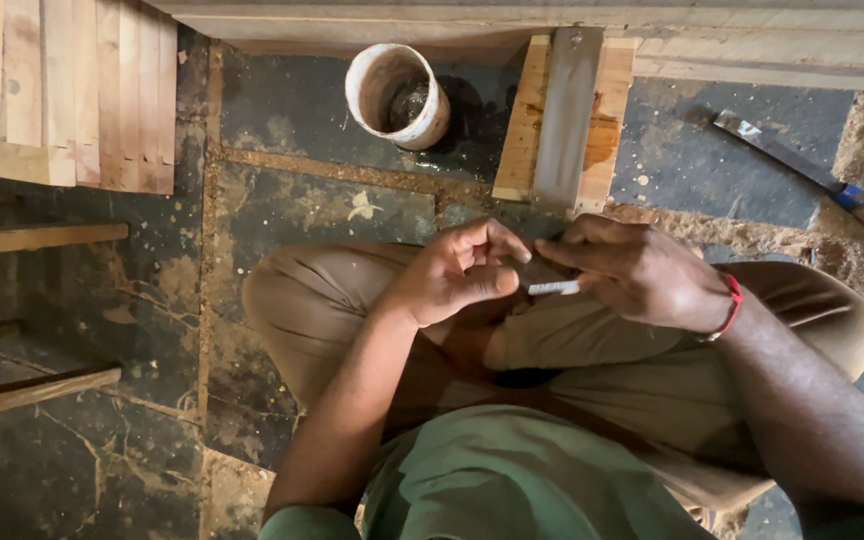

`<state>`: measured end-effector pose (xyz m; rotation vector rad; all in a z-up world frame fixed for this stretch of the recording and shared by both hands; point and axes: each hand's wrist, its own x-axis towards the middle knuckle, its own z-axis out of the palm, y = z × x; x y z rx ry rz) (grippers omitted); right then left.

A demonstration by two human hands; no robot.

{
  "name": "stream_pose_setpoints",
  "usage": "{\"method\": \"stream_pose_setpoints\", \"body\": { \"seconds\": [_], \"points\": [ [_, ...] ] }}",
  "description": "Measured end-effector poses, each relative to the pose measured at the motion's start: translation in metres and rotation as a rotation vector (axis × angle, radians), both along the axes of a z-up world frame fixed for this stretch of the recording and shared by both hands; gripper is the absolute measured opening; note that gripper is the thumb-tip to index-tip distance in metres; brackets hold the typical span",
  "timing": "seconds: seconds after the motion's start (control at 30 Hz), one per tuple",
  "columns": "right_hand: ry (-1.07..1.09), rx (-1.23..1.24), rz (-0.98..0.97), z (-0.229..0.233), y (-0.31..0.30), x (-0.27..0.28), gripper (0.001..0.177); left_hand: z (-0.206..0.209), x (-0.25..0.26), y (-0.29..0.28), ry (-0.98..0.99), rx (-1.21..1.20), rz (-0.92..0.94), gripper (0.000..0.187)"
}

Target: The person sits on the floor and sharpens a chisel and a scraper on a sharpening stone. They repeatedly apply water from a cup to the stone and rub the tool blades against it in a back-and-forth motion, occasionally inspecting the edges.

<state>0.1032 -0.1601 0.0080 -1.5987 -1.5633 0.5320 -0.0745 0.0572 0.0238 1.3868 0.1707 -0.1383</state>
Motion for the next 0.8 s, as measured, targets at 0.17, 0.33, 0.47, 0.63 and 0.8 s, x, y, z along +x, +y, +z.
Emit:
{"method": "stream_pose_setpoints", "body": {
  "seconds": [0.17,0.33,0.47,0.63,0.8],
  "points": [
    [0.259,-0.141,0.065,-0.009,-0.002,0.007,0.031,0.010,0.002,-0.008,-0.079,0.470,0.059,0.022],
    [0.470,-0.311,0.095,-0.011,-0.002,0.010,0.016,0.036,0.008,-0.015,-0.060,0.558,0.110,0.025],
    [0.517,-0.346,0.158,-0.012,-0.003,0.011,0.016,0.051,0.013,-0.017,-0.059,0.537,0.074,0.028],
    [0.555,-0.364,0.187,-0.015,-0.004,0.013,0.018,0.054,0.015,-0.019,0.039,0.641,0.074,0.030],
    [0.562,-0.374,0.199,-0.015,-0.002,0.013,0.020,0.051,0.017,-0.018,0.018,0.582,0.088,0.029]
  ]
}}
